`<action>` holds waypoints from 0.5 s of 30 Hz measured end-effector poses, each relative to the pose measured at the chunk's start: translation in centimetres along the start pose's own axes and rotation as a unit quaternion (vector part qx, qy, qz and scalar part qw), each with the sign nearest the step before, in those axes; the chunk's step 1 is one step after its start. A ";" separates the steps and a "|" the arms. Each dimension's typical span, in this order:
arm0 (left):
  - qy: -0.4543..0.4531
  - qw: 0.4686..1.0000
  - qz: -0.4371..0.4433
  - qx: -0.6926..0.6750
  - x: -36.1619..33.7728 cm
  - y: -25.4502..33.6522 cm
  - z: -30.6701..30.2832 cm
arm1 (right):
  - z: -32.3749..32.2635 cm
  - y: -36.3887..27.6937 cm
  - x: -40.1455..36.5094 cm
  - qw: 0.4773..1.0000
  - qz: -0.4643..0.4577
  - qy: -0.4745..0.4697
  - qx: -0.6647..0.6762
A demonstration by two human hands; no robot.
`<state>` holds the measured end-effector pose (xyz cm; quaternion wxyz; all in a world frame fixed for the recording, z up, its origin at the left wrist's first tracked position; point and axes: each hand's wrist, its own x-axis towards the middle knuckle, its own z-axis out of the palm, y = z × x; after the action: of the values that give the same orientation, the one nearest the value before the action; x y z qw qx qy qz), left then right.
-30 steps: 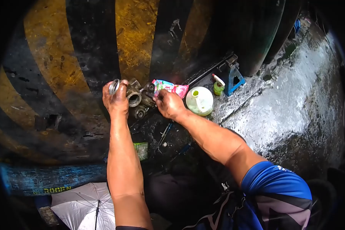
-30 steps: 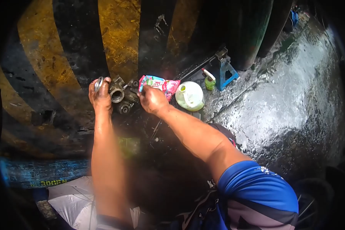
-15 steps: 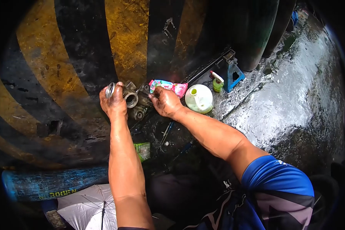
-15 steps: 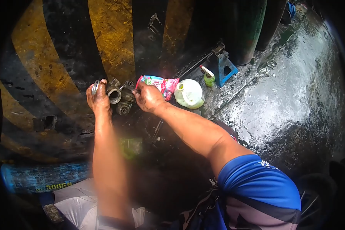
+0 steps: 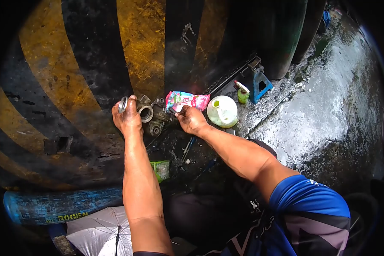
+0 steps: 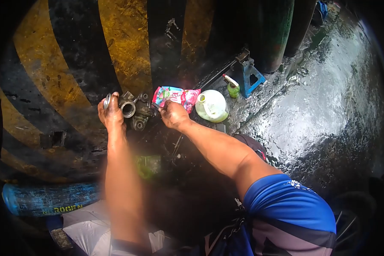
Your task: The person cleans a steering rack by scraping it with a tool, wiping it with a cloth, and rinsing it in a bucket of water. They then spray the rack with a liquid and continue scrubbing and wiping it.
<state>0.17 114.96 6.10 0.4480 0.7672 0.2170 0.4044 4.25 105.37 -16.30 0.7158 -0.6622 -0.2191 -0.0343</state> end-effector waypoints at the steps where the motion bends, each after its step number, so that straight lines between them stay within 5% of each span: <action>1: -0.003 1.000 -0.017 -0.025 0.1 -0.4 0.1 | -0.9 -2.9 1.4 1.000 0.000 0.004 -0.002; 3: -0.018 0.999 0.019 0.041 0.3 -0.7 -0.3 | -3.5 -12.0 3.4 0.997 0.044 -0.003 -0.065; 8: -0.035 0.997 -0.009 -0.063 0.6 -1.3 -0.9 | -5.0 -8.4 0.4 0.982 0.011 -0.134 -0.131; 11: -0.054 0.998 -0.005 -0.031 -0.2 0.1 -0.9 | -4.3 -12.3 2.6 0.987 -0.005 -0.127 -0.100; 15: -0.026 0.999 0.030 0.011 1.1 -1.6 -1.2 | -4.2 -8.4 0.0 0.980 0.064 -0.155 -0.105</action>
<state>-0.16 117.16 5.46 0.4327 0.7888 0.1868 0.3947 2.56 100.30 -8.52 0.6002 -0.7437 -0.2798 0.0915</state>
